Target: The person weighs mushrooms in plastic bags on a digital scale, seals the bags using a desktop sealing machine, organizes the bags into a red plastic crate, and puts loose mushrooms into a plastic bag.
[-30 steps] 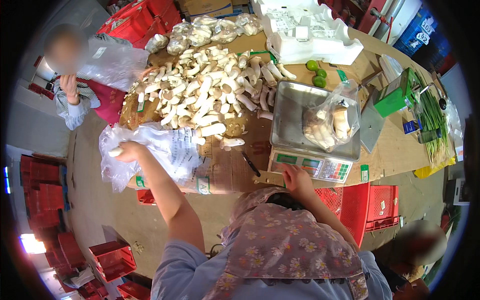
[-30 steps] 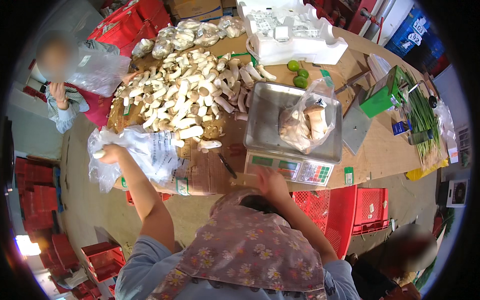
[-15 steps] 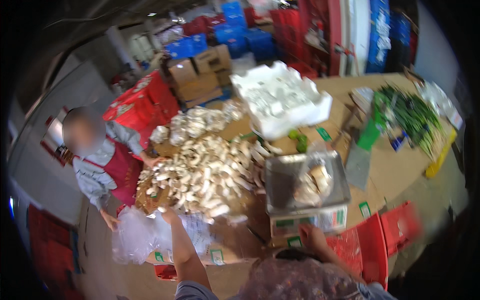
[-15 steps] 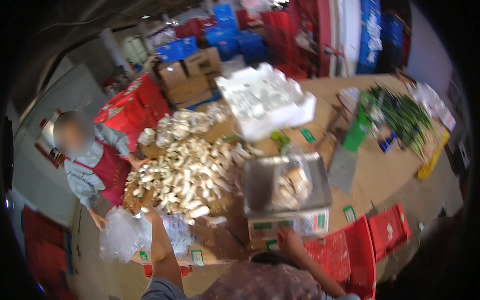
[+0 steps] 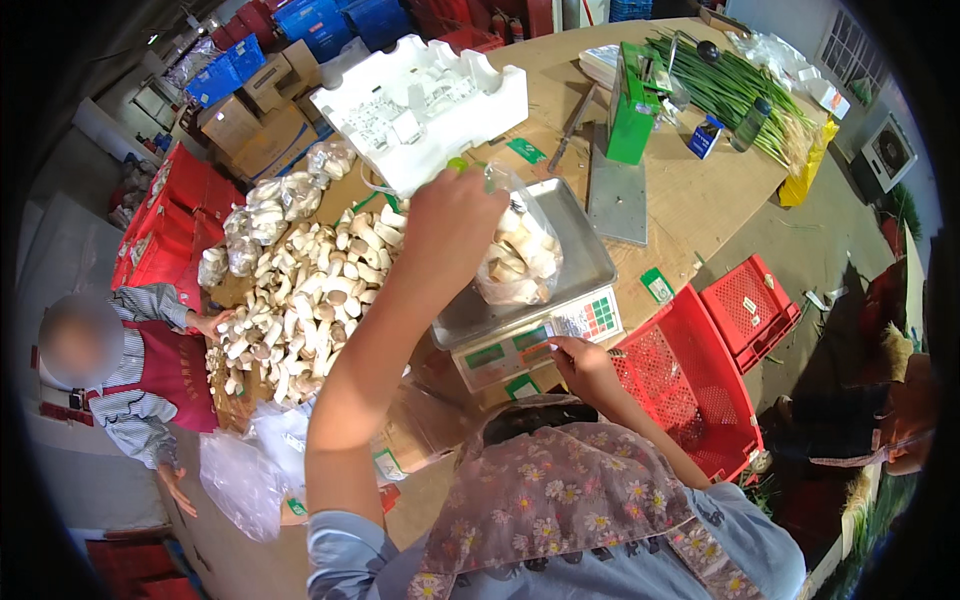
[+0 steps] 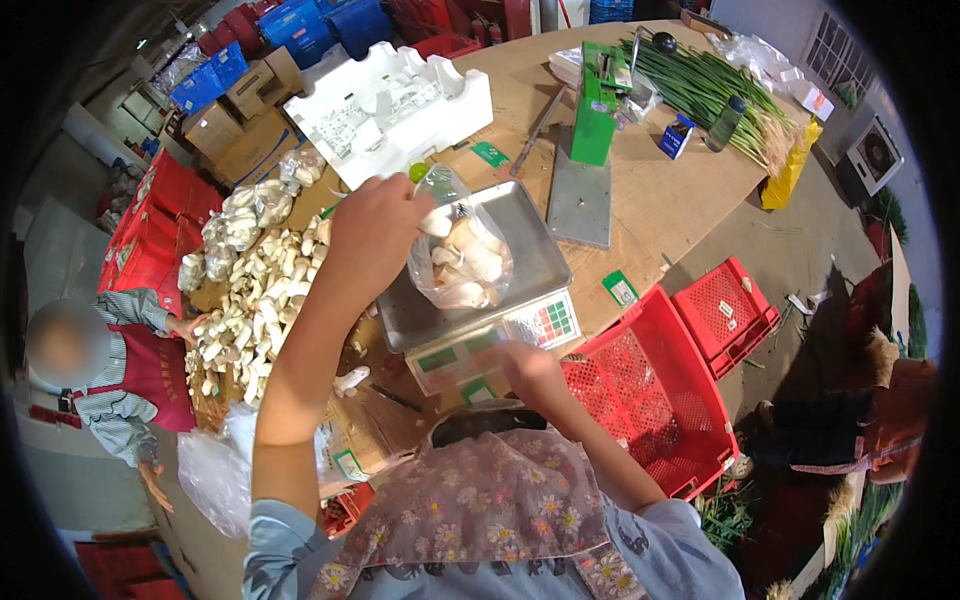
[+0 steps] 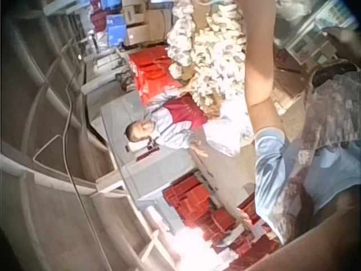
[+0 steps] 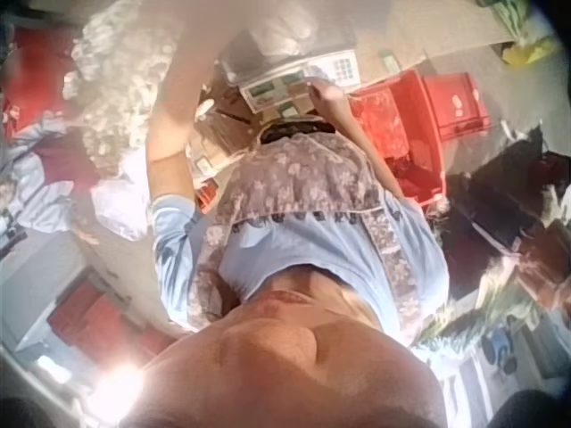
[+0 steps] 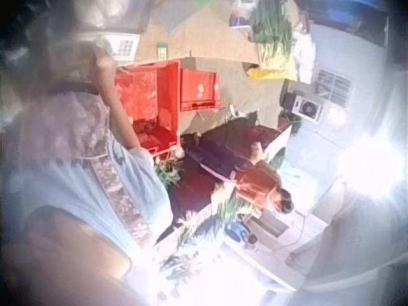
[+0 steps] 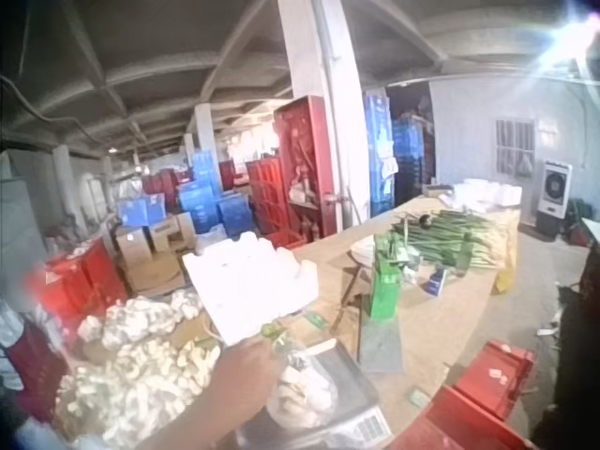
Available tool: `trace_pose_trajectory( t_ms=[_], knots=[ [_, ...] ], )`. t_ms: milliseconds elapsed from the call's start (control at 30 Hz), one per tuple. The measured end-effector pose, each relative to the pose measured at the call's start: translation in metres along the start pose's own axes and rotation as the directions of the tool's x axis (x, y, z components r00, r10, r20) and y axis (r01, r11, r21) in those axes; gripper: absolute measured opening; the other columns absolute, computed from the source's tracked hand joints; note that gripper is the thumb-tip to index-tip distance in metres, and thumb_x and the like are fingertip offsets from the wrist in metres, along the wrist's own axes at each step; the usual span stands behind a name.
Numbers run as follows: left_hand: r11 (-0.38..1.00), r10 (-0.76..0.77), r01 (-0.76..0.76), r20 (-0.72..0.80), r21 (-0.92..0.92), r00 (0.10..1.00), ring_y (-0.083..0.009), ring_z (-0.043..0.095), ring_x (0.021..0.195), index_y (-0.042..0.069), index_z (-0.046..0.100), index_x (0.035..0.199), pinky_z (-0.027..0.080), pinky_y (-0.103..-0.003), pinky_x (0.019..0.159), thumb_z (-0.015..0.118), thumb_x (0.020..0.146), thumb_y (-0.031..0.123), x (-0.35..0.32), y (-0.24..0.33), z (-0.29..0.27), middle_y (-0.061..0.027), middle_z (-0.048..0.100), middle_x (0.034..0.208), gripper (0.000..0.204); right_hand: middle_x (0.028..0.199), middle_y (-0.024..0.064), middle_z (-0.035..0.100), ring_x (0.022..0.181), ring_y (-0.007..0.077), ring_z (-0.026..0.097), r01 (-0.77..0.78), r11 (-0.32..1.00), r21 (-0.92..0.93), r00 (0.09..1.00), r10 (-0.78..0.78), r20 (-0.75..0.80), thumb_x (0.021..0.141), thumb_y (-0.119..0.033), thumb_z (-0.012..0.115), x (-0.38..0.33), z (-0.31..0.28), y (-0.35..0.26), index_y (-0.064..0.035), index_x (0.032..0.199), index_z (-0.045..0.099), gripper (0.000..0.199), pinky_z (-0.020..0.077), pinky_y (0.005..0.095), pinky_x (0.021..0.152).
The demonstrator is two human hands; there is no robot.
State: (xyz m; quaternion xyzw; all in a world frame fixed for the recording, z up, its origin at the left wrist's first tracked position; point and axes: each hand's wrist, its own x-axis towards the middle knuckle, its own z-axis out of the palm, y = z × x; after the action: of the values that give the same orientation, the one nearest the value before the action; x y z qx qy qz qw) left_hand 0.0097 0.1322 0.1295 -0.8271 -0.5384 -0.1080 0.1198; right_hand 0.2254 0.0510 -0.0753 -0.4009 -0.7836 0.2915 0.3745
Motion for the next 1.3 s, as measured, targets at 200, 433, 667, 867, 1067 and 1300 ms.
trace_pose_trajectory(
  t_ms=[200,433,667,867,1067,1300],
  knots=[
    [0.995,0.068,-0.059,0.121,-0.074,0.99,-0.0345,0.058,0.089,0.006,0.064,0.091,0.048,-0.042,0.077,0.068,0.068,0.01,0.007,-0.009,0.032,-0.0132,0.06,0.09,0.023,0.087,0.0242,0.063,0.08,0.0388,0.063,-0.391,0.919,-0.044,0.92,0.391,-0.023,0.085,-0.014,0.055,-0.03,-0.013,0.033,-0.0025,0.106,0.063,0.026,0.051,0.0404,0.071],
    [0.913,-0.363,0.303,-0.207,-0.272,0.909,-0.0256,0.063,0.083,0.004,0.066,0.098,0.048,-0.033,0.074,0.063,0.084,0.016,-0.048,-0.031,0.007,-0.0108,0.066,0.093,0.019,0.072,0.0179,0.064,0.062,0.0188,0.063,-0.451,0.892,-0.024,0.882,0.442,-0.164,0.087,-0.005,0.055,-0.042,-0.049,0.053,0.0037,0.105,0.062,0.021,0.0487,0.0302,0.058],
    [0.674,-0.688,0.678,0.085,-0.294,0.721,-0.0279,0.063,0.079,0.005,0.067,0.095,0.048,-0.036,0.069,0.064,0.08,0.015,-0.14,-0.058,0.051,-0.012,0.066,0.084,0.018,0.071,0.0158,0.064,0.061,0.0171,0.063,-0.382,0.924,-0.009,0.918,0.378,-0.121,0.087,-0.005,0.057,-0.013,-0.045,0.047,0.0047,0.105,0.062,0.021,0.049,0.0292,0.059],
    [0.529,-0.816,0.849,0.277,0.003,0.508,-0.0308,0.063,0.083,0.007,0.068,0.091,0.048,-0.039,0.073,0.064,0.077,0.015,-0.248,-0.076,0.112,-0.0127,0.067,0.085,0.017,0.074,0.0155,0.065,0.062,0.0162,0.062,-0.415,0.908,-0.06,0.91,0.414,-0.03,0.087,-0.007,0.058,-0.002,-0.029,0.036,0.0027,0.106,0.063,0.022,0.0494,0.0287,0.061],
    [0.376,-0.761,0.892,0.465,-0.252,0.452,-0.0296,0.065,0.075,0.006,0.068,0.084,0.049,-0.037,0.068,0.064,0.076,0.012,-0.279,-0.054,0.137,-0.0144,0.067,0.079,0.011,0.076,0.0152,0.066,0.063,0.0157,0.064,-0.426,0.903,0.05,0.905,0.425,0.034,0.089,-0.01,0.057,0.001,-0.023,0.042,0.0015,0.105,0.064,0.022,0.0493,0.0289,0.06],
    [0.573,-0.659,0.639,0.175,-0.513,0.732,-0.0326,0.064,0.071,0.003,0.065,0.08,0.05,-0.039,0.062,0.06,0.086,0.031,-0.098,-0.004,0.033,-0.0162,0.065,0.074,0.029,0.065,0.0146,0.064,0.06,0.0296,0.063,-0.175,0.981,-0.088,0.947,0.143,-0.287,0.089,-0.032,0.06,0.148,-0.06,-0.058,0.0018,0.084,0.064,0.034,0.0483,0.0371,0.055]
  ],
)
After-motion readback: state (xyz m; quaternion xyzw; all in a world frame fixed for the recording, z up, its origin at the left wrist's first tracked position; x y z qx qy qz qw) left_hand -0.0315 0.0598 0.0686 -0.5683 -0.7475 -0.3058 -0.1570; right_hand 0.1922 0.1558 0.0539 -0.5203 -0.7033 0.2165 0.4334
